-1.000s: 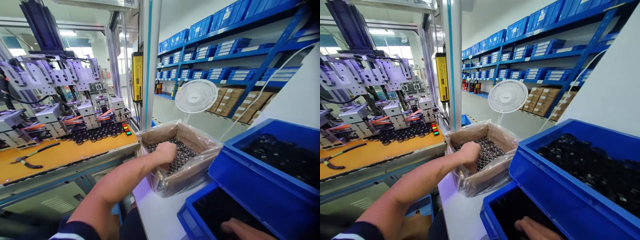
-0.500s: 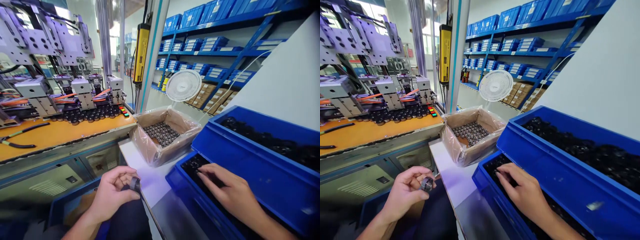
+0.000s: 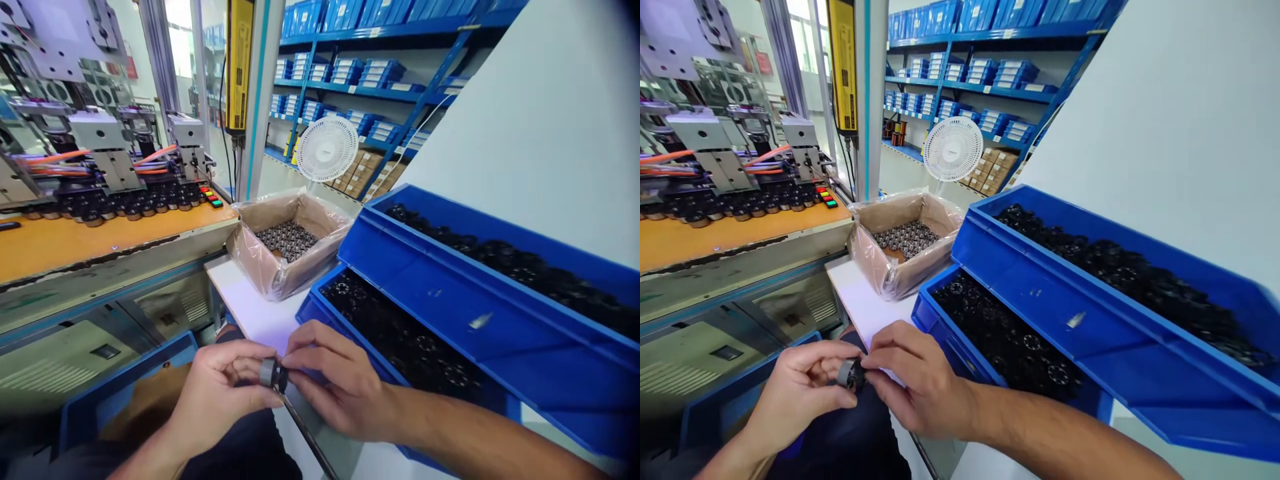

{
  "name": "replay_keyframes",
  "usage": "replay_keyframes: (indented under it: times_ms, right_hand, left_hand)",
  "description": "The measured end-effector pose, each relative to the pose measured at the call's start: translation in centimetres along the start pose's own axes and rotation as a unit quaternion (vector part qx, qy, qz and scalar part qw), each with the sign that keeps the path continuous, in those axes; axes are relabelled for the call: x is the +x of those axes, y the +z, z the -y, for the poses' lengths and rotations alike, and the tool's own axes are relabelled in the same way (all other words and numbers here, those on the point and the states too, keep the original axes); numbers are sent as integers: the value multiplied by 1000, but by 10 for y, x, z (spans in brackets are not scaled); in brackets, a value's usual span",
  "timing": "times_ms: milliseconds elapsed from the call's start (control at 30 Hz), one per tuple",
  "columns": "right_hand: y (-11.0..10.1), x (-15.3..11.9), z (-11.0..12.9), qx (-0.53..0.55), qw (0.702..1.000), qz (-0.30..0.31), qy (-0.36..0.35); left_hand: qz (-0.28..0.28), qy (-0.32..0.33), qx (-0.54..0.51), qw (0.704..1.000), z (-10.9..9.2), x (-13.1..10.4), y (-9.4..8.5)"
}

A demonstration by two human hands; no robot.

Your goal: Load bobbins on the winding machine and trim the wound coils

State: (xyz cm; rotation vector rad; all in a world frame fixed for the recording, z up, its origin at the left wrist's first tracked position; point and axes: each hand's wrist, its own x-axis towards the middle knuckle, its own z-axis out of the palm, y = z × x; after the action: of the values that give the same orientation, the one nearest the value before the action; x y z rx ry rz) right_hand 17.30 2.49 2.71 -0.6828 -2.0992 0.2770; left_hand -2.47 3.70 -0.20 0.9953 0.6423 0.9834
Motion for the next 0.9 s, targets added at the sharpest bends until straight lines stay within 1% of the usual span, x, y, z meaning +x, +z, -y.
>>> replay_keyframes:
  times_ms: [67, 133, 233, 367, 533, 700, 767, 900]
  right_hand:
    - [-1, -2, -1, 4, 1000, -2, -3]
    - [-2, -2, 0, -1, 1000, -5, -2]
    - [-4, -2, 0, 4, 1000, -2, -13]
    - [-3, 0, -4, 18, 999, 1, -48]
    - [1, 0, -10, -43, 994, -16, -95]
    - [0, -2, -12, -84, 990, -17, -108]
    - [0, -1, -13, -105, 987, -23, -117]
    - [-1, -1, -16, -121, 982, -27, -143]
  left_hand:
    - [14, 2, -7, 1000, 3, 1, 4]
    - [16, 7, -9, 1000, 5, 1, 7]
    - [8, 23, 2, 1000, 4, 3, 8]
    - [-3, 42, 13, 999, 2, 4, 7]
    - [-2, 44, 22, 999, 5, 4, 6]
    - [-13, 61, 34, 997, 8, 4, 5]
    - [-30, 60, 40, 997, 8, 3, 6]
    - [-108, 40, 52, 992, 7, -1, 12]
